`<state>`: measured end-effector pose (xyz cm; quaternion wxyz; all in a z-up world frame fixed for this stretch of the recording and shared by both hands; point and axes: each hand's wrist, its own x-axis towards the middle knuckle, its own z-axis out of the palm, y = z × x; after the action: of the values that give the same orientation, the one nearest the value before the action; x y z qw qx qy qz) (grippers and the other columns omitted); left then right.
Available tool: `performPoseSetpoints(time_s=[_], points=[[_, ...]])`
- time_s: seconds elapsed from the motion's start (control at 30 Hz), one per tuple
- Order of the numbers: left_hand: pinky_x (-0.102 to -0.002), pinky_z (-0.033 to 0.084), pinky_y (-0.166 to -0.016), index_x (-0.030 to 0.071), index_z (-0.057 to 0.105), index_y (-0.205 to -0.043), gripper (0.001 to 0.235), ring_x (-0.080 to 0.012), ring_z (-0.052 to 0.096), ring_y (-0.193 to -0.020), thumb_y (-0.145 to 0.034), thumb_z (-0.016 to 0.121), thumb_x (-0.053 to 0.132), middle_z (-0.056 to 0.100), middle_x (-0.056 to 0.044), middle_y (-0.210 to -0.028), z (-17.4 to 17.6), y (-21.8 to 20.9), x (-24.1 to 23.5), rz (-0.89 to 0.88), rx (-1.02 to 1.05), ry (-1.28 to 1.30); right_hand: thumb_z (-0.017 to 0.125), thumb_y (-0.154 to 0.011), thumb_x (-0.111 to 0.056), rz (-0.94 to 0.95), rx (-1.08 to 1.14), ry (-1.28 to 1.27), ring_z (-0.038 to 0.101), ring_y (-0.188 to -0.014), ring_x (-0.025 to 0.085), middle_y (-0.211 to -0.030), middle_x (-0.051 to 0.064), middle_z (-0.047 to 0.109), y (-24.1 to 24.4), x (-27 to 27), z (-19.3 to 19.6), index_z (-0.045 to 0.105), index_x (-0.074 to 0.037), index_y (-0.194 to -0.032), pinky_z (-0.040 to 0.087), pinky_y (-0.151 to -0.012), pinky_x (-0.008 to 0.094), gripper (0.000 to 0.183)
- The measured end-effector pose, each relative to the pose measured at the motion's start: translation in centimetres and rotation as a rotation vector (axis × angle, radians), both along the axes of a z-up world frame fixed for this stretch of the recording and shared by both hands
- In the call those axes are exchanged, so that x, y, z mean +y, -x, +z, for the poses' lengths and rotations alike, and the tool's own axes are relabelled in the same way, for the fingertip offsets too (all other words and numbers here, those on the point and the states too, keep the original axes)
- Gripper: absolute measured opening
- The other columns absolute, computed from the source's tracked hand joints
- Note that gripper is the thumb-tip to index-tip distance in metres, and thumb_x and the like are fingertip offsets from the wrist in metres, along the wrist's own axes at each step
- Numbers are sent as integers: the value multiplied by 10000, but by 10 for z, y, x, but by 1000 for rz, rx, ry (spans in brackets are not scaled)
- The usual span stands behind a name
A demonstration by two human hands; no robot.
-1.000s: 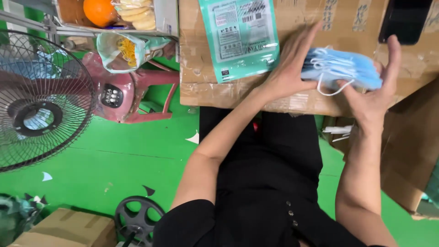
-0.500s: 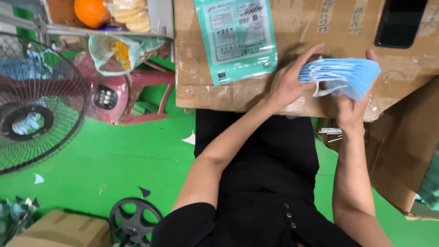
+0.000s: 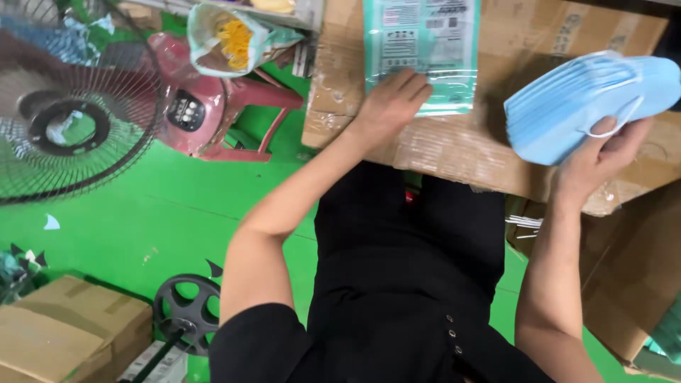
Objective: Placing blue face masks into plastic retail pouches at an industrial workstation.
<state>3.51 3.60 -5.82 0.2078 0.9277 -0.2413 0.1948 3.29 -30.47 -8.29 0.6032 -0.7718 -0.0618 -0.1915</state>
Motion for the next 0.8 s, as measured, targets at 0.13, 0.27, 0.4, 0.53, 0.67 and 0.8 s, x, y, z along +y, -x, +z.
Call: performPoseSetpoints(time_s=[0.13, 0.27, 0.4, 0.53, 0.67, 0.8], points=[[-357, 567, -856, 10, 646, -1053, 272, -272, 603, -1069, -785, 668, 47, 608, -95, -1081, -9, -14, -8, -54, -85, -33, 649, -1132, -122, 121, 242, -131, 615, -1205, 169, -1317, 101, 633, -3, 31, -12, 532, 39, -1448, 508, -1079, 315, 373], [-365, 549, -774, 27, 642, -993, 188, -281, 597, -968, -821, 711, 61, 568, -97, -980, 33, -11, -20, -57, -64, 271, 775, -1047, -94, 346, 337, -283, 623, -1033, 92, -1111, 10, 665, -10, 93, 43, 557, 2, -1307, 499, -938, 241, 353], [-366, 555, -789, 21, 615, -982, 167, -272, 616, -954, -831, 687, 30, 579, -95, -987, 48, -4, -28, -16, -126, 350, 785, -978, -84, 312, 475, -380, 584, -956, 63, -1025, -41, 607, -14, 88, 46, 635, -29, -1288, 483, -859, 215, 348], [-375, 553, -819, 22, 626, -1006, 189, -287, 627, -956, -832, 699, 28, 600, -112, -992, 76, 4, -27, 2, -166, 394, 796, -919, -48, 250, 398, 78, 601, -940, 115, -1027, 38, 652, 2, 88, 65, 693, 13, -1060, 488, -844, 253, 185], [-400, 550, -854, 8, 647, -1080, 232, -296, 646, -970, -858, 716, 6, 629, -112, -1014, 79, 17, -55, -139, -123, 430, 847, -919, 11, 19, 90, 462, 542, -982, 165, -1044, 99, 525, 11, 95, 71, 595, 61, -1033, 477, -870, 296, 281], [-405, 543, -925, 37, 613, -1104, 252, -290, 652, -1015, -909, 772, 44, 649, -112, -1063, 95, 27, -52, -109, -250, 528, 786, -985, 52, 17, 151, 30, 597, -1066, 132, -1188, 44, 633, 0, 78, 53, 683, 23, -1117, 488, -930, 270, 170]])
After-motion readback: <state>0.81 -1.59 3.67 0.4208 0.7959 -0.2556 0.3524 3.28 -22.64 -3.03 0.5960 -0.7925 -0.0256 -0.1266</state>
